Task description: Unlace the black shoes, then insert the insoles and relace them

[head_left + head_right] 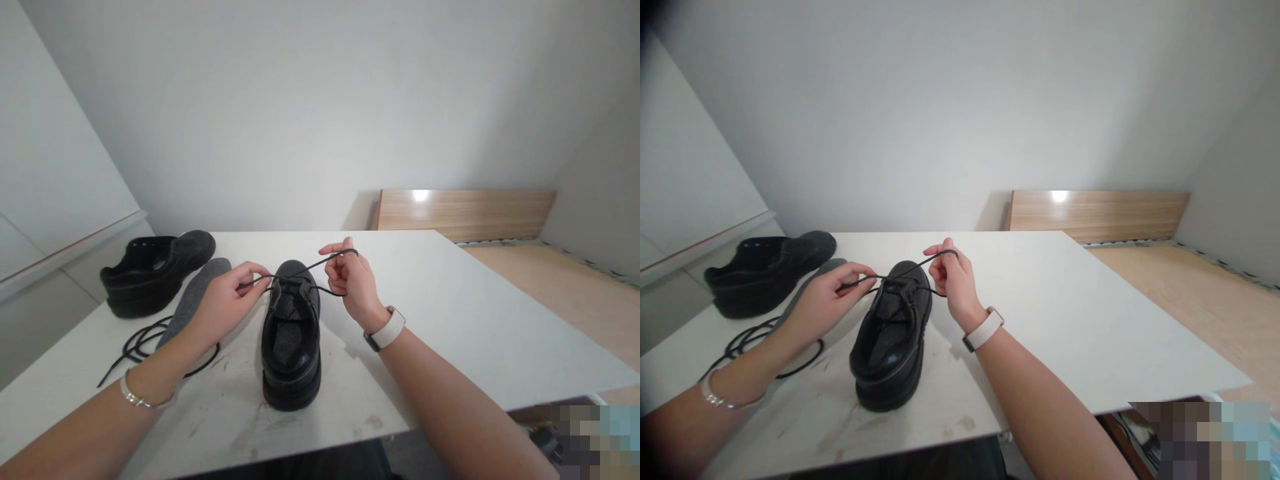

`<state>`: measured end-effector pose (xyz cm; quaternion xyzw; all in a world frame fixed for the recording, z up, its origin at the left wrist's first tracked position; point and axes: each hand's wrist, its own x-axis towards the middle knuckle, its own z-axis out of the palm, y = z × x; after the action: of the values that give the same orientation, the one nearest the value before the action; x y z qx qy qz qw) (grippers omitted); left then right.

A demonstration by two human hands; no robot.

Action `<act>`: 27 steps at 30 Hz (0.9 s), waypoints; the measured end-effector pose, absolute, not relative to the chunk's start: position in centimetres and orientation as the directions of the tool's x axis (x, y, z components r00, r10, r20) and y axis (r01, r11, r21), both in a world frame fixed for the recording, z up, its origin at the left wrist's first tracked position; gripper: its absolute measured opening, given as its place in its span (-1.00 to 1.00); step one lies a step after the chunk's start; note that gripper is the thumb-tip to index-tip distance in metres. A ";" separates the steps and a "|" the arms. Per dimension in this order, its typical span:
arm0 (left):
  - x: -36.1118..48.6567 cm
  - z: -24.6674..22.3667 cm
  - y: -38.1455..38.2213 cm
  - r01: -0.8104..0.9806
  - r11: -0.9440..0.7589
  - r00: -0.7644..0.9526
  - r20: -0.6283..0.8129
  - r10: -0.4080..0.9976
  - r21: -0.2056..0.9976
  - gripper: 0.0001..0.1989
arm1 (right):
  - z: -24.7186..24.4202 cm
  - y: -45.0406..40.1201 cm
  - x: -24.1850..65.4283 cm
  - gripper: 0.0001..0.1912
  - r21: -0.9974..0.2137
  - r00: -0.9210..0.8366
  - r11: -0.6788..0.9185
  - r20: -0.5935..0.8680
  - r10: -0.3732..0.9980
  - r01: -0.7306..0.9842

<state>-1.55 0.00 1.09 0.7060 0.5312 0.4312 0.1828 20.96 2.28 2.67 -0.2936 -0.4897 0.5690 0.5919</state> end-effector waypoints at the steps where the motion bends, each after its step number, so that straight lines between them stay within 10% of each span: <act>1: -1.6 1.2 0.1 0.611 -0.361 0.110 0.376 0.920 0.704 -0.68 | 2.7 2.2 20.9 -0.42 -0.906 -0.138 0.175 0.244 0.960 -0.385; 9: -2.2 2.5 0.3 0.507 -0.343 0.196 0.282 0.939 0.790 -0.64 | 3.1 1.7 20.9 -0.33 -0.919 -0.330 0.097 0.233 0.915 -0.381; 19: -1.7 3.3 -0.6 -0.178 -0.251 0.020 0.258 0.966 0.951 -0.71 | 2.8 2.1 21.0 -0.51 -0.892 -0.195 0.182 0.283 0.939 -0.414; 27: -2.2 3.3 -1.3 -0.055 -0.531 0.139 0.534 0.834 0.845 -0.77 | 3.0 1.7 21.9 -0.77 -0.832 -0.322 0.238 0.435 0.841 -0.501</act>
<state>-2.19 -1.29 3.34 0.6518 0.2990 0.5839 0.3806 21.88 1.71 3.04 -0.1539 -0.5512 0.5978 0.5614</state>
